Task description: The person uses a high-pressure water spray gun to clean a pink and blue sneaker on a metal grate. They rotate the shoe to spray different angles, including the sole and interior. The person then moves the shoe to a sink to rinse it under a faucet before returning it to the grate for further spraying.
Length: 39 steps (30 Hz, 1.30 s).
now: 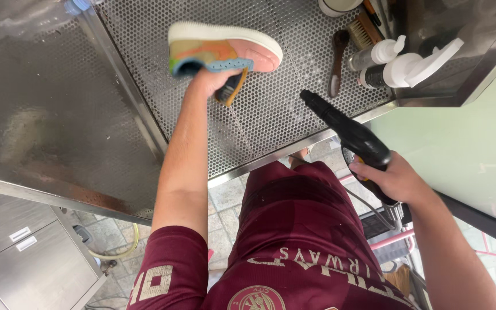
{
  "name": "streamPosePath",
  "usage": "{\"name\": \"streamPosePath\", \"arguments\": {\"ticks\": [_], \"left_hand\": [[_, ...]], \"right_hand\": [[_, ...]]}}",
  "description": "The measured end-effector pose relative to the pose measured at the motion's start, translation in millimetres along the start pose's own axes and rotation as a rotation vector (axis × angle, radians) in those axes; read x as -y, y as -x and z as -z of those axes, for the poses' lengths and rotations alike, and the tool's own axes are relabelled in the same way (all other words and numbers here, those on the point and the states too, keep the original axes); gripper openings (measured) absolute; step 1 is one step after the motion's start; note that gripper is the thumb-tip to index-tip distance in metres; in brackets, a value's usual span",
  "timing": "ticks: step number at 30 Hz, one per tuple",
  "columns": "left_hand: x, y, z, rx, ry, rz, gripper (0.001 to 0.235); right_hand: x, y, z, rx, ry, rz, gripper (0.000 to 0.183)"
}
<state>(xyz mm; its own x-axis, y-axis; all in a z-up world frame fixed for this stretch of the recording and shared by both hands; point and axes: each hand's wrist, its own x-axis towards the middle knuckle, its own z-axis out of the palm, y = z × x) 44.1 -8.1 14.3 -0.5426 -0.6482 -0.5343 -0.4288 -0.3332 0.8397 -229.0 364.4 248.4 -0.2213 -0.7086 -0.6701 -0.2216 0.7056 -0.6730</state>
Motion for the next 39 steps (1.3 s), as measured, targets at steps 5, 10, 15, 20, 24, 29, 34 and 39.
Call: {"name": "streamPosePath", "arguments": {"ticks": [5, 10, 15, 20, 24, 29, 34, 39], "left_hand": [[12.1, -11.5, 6.2, -0.059, 0.253, -0.083, 0.037], [54.9, -19.9, -3.1, -0.088, 0.503, -0.079, 0.035], [65.0, -15.7, -16.8, -0.145, 0.709, -0.087, 0.034], [75.4, -10.8, -16.2, 0.096, 1.002, -0.067, 0.035], [52.9, 7.9, -24.2, 0.104, 1.081, -0.196, 0.053], [22.4, 24.7, -28.6, 0.019, 1.011, -0.174, 0.091], [20.0, 25.2, -29.9, 0.018, 0.978, -0.178, 0.102], [21.9, 24.7, -26.6, 0.042, 1.034, -0.120, 0.121]], "right_hand": [[13.7, 7.3, -11.7, -0.033, 0.115, -0.097, 0.027], [34.5, 22.9, -11.2, -0.104, 0.096, -0.052, 0.029], [50.8, 21.5, -7.3, -0.075, 0.223, -0.053, 0.033], [56.1, 6.4, -16.2, -0.090, 0.254, -0.075, 0.036], [58.2, 1.6, -18.9, -0.085, 0.289, -0.016, 0.037], [65.5, -1.9, -23.0, -0.100, 0.319, 0.079, 0.035], [79.4, -3.5, -29.7, -0.082, 0.307, 0.097, 0.034], [88.9, -2.9, -35.3, -0.083, 0.294, 0.089, 0.034]]}}
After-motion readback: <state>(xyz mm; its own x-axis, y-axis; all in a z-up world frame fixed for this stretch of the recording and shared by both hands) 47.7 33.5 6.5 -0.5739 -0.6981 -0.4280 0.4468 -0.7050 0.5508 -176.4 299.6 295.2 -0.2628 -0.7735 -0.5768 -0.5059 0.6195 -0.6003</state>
